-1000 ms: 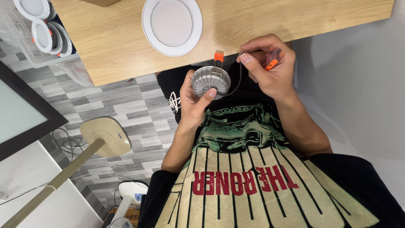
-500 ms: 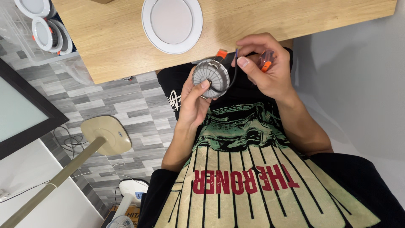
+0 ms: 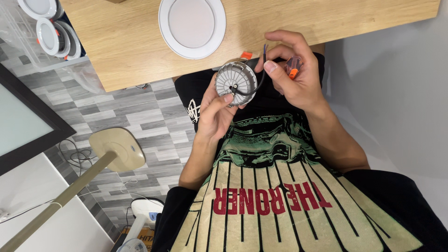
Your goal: The person assembles LED light fixtures by using a screwdriver to tighten screws on the back of the LED module. They handle the LED module, a white plastic ring, and a screwdriver, placing the ring onto the module and securing it.
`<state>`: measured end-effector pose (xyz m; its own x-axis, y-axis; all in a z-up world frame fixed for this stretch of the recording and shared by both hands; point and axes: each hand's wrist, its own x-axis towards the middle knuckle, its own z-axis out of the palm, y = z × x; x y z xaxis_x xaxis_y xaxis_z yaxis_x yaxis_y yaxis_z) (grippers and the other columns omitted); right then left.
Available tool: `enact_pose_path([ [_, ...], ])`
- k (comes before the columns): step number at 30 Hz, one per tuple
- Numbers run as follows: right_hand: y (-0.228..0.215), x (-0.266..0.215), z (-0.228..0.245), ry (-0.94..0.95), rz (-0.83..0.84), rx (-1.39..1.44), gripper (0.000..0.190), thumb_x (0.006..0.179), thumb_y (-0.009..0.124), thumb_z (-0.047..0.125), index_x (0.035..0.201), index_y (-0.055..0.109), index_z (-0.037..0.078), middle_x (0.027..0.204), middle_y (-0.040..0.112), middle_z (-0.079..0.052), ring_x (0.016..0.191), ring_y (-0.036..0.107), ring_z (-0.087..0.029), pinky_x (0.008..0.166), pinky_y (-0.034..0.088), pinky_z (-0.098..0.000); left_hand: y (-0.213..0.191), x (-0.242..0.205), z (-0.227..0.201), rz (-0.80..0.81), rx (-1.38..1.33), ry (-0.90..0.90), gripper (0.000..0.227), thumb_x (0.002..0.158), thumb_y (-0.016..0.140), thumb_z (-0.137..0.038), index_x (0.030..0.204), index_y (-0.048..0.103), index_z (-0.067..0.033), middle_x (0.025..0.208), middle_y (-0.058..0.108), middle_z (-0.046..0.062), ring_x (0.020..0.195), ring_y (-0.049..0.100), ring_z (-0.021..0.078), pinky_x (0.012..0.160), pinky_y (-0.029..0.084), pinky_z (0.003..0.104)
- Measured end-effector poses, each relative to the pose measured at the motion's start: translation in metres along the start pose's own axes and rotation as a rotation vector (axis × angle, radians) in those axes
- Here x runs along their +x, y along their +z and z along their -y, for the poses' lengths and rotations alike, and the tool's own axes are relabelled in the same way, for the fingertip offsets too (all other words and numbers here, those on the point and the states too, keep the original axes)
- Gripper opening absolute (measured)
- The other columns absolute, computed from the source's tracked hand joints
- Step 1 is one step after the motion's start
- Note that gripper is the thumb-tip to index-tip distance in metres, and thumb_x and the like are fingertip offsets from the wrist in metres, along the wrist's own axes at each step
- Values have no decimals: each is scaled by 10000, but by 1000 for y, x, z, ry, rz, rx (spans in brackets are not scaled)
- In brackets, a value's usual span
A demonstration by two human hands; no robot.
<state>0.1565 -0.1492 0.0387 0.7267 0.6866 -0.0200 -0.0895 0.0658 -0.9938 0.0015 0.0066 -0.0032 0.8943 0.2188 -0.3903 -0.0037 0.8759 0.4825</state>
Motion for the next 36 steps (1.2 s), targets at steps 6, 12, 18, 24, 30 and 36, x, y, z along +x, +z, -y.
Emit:
enact_pose_path([
  [6,2,-2,0,31,-15,18,389,1172,586,123,1520,443,26,1058,710,-211,463,388,-112,431,356,-203,0,3,-4,-41,-108,-115,734,963,756,-80,1614,450,69,1494,631,261,1273,679,324,979,618,389],
  [12,0,-4,-5,2,5,7,409,1179,569,142,1542,425,22,1067,714,-212,467,406,-106,442,369,-203,-1,1,0,13,-100,19,521,967,756,17,1430,517,40,1324,652,197,1200,658,263,1045,597,362],
  [18,-4,-10,-18,-28,13,-12,544,1197,551,202,1680,392,7,1094,745,-187,462,427,-93,451,380,-191,7,-4,0,18,400,282,444,962,844,-83,1282,537,-80,1176,731,64,1081,690,135,1017,544,285],
  [24,-7,-10,-40,-38,-11,131,413,1059,626,56,1389,621,-192,1069,727,-305,395,504,-99,385,423,-240,-25,-2,15,60,625,446,451,885,869,91,1254,621,9,1143,810,197,1105,785,252,1000,621,410],
  [30,-4,-5,-43,-175,36,172,601,944,800,266,1284,676,-214,1142,701,-333,470,547,-93,458,474,-276,-9,1,10,66,713,607,428,836,924,96,1193,716,-13,1146,815,148,1166,760,262,1095,554,437],
  [36,1,-3,-23,-190,34,1,281,998,802,76,1216,783,-100,1136,770,-240,822,688,-174,646,553,-271,0,2,-8,153,853,720,356,849,920,77,1125,754,-76,1148,833,144,1144,790,334,1164,471,537],
])
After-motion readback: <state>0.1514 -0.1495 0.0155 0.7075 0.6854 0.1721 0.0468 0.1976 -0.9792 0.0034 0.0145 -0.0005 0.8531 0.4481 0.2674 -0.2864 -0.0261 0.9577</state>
